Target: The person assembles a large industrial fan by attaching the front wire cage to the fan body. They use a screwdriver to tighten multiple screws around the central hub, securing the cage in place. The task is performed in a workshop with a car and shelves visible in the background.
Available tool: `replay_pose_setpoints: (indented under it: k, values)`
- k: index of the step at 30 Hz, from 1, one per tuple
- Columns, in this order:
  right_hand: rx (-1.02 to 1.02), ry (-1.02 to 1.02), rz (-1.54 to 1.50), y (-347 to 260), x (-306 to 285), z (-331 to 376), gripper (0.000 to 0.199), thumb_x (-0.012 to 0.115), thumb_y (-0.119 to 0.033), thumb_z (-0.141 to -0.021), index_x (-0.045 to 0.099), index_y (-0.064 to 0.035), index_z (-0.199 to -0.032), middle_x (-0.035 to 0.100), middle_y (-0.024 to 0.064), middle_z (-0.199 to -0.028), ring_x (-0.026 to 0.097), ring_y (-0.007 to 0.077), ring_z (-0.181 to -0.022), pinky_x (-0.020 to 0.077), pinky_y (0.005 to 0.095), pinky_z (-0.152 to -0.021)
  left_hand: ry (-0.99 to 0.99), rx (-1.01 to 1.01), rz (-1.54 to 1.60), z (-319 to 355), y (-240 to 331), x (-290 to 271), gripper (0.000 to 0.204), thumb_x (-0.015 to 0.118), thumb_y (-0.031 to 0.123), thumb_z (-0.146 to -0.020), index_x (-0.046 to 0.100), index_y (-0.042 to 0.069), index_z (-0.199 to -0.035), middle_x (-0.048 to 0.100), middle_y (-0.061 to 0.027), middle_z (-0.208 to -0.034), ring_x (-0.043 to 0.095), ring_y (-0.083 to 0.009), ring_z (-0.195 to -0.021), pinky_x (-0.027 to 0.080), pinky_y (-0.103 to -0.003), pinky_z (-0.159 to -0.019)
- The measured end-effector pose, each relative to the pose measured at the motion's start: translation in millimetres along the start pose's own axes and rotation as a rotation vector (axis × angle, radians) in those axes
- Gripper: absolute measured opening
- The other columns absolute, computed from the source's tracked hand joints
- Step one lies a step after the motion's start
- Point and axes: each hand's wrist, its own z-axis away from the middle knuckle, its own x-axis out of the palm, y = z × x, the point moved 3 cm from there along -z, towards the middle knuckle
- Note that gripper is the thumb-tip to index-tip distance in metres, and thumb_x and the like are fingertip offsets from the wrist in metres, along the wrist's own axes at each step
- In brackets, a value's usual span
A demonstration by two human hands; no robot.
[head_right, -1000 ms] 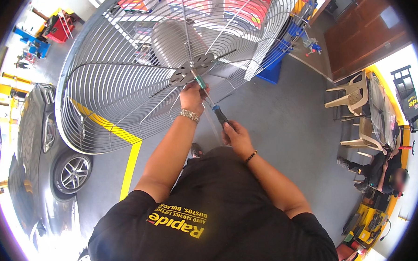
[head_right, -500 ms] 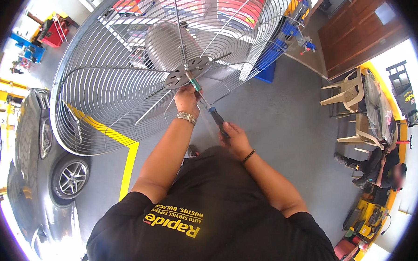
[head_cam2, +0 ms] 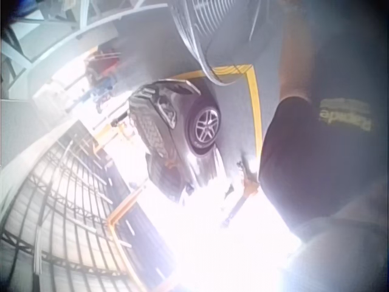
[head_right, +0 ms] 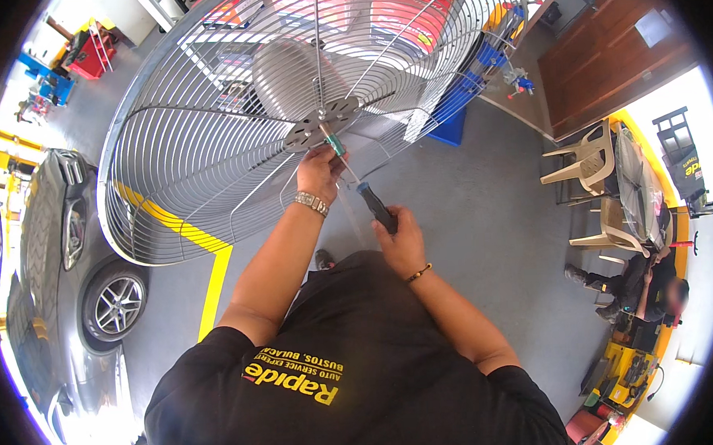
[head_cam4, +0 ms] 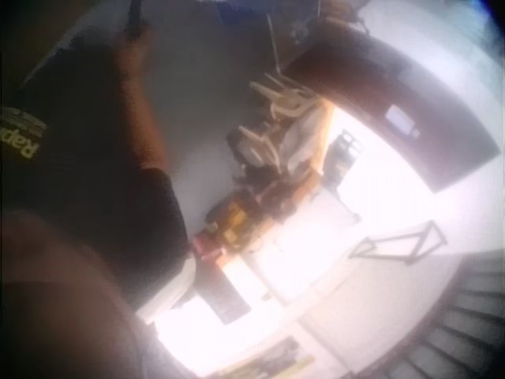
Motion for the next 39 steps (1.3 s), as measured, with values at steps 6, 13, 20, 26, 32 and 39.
replay_pose_setpoints:
  k: [6,13,20,26,32,39]
  values:
    - [0.750,-0.314,-1.109,7,6,2,0.048,0.037,-0.046,-0.104,0.056,-0.0029,-0.110,0.054,0.0041,-0.071,0.044,0.0143,-0.052,0.0384,0.0265,-0.052,-0.267,-0.221,-0.051,22,0,-6,0.025,0.059,0.006,-0.093,0.055,-0.001,-0.116,0.066,-0.0118,-0.105,0.063,-0.0238,-0.100,0.052,-0.036,-0.086]
    - [0.579,-0.200,-0.737,7,7,2,0.045,0.037,-0.045,-0.104,0.055,-0.0044,-0.109,0.053,0.0045,-0.072,0.046,0.0133,-0.053,0.0398,0.0269,-0.053,-0.587,-0.201,-0.229,57,-20,-21,0.040,0.066,0.008,-0.090,0.052,-0.001,-0.126,0.064,-0.0126,-0.109,0.060,-0.0209,-0.108,0.050,-0.032,-0.084]
    - [-0.194,0.084,0.153,-8,4,15,0.039,0.048,-0.037,-0.101,0.055,-0.0014,-0.115,0.060,0.0091,-0.079,0.058,0.0153,-0.064,0.0482,0.0301,-0.062,-0.337,-0.098,-0.611,53,-26,-15,0.041,0.069,0.013,-0.090,0.050,-0.002,-0.123,0.063,-0.0121,-0.108,0.063,-0.0197,-0.098,0.051,-0.030,-0.075]
    - [0.439,-0.194,-0.733,9,1,13,0.038,0.062,-0.031,-0.095,0.055,0.0002,-0.116,0.064,0.0120,-0.085,0.061,0.0164,-0.067,0.0500,0.0323,-0.063,-0.513,-0.161,-0.287,77,-22,-5,0.035,0.076,0.024,-0.086,0.057,-0.002,-0.100,0.066,-0.0084,-0.084,0.066,-0.0159,-0.075,0.053,-0.029,-0.064]
    - [-0.137,0.174,0.032,-14,1,19,0.043,0.047,-0.043,-0.101,0.056,-0.0030,-0.112,0.060,0.0072,-0.073,0.056,0.0146,-0.058,0.0458,0.0279,-0.052,-0.374,0.038,-0.870,59,-25,-3,0.035,0.073,0.024,-0.088,0.057,-0.002,-0.105,0.066,-0.0065,-0.085,0.066,-0.0139,-0.078,0.056,-0.029,-0.067]
    - [0.220,0.151,-0.323,1,0,7,0.039,0.042,-0.036,-0.102,0.056,-0.0007,-0.111,0.055,0.0060,-0.070,0.055,0.0164,-0.057,0.0464,0.0286,-0.053,-0.622,-0.106,-0.659,52,-19,-9,0.041,0.067,0.021,-0.092,0.052,0.000,-0.124,0.066,-0.0115,-0.106,0.065,-0.0175,-0.096,0.057,-0.031,-0.074]
